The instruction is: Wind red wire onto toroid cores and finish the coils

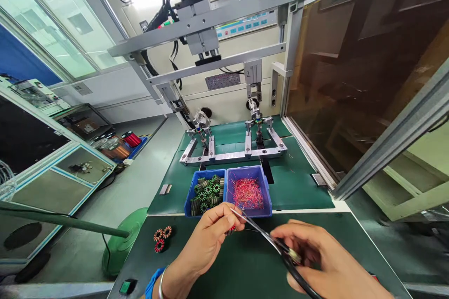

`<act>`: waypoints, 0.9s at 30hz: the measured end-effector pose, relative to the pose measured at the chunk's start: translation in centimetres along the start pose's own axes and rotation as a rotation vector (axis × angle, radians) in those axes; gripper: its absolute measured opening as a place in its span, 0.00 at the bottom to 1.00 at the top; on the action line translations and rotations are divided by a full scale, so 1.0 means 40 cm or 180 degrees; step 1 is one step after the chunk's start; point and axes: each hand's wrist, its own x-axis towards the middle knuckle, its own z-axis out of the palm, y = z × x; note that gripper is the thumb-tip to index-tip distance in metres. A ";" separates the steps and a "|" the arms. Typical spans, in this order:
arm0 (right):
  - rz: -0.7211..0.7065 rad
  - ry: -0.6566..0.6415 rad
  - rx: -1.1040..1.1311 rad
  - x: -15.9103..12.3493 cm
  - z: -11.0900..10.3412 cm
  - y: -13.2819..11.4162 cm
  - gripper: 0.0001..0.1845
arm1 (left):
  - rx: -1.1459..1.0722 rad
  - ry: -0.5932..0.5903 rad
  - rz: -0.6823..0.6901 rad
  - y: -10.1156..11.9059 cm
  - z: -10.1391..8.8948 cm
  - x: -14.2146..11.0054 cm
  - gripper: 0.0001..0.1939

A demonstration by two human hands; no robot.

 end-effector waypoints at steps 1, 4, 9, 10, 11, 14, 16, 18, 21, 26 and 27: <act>0.0190 -0.0099 0.0109 0.022 0.000 -0.032 0.21 | -0.0004 -0.0046 -0.0055 0.001 0.005 0.004 0.09; 0.0373 -0.0351 0.0301 0.069 0.002 -0.080 0.16 | -0.0113 -0.0095 -0.0261 0.004 0.018 0.016 0.07; 0.0358 -0.0542 0.0371 0.094 0.002 -0.070 0.13 | -0.0117 0.0066 -0.0474 0.003 0.022 0.041 0.07; 0.0363 -0.0528 0.0358 0.095 0.001 -0.066 0.13 | -0.0104 0.0082 -0.0495 0.001 0.022 0.046 0.07; 0.0376 -0.0505 0.0351 0.095 0.001 -0.064 0.13 | -0.0096 0.0086 -0.0512 -0.001 0.021 0.050 0.07; 0.0412 -0.0473 0.0377 0.094 -0.001 -0.063 0.12 | -0.0115 0.0071 -0.0532 -0.010 0.021 0.057 0.09; 0.0406 -0.0475 0.0416 0.092 -0.002 -0.063 0.12 | -0.0138 0.0089 -0.0549 -0.014 0.023 0.057 0.11; 0.0372 -0.0491 0.0420 0.089 -0.001 -0.060 0.11 | -0.0132 0.0131 -0.0578 -0.017 0.025 0.056 0.12; 0.0399 -0.0532 0.0497 0.087 0.004 -0.054 0.10 | -0.0071 0.0171 -0.0624 -0.019 0.027 0.056 0.12; 0.0709 -0.0475 0.0717 0.084 0.020 -0.041 0.17 | 0.0017 0.0157 -0.0671 -0.024 0.025 0.060 0.12; 0.0698 -0.0482 0.0713 0.076 0.021 -0.034 0.17 | 0.0052 0.0146 -0.0652 -0.025 0.024 0.056 0.12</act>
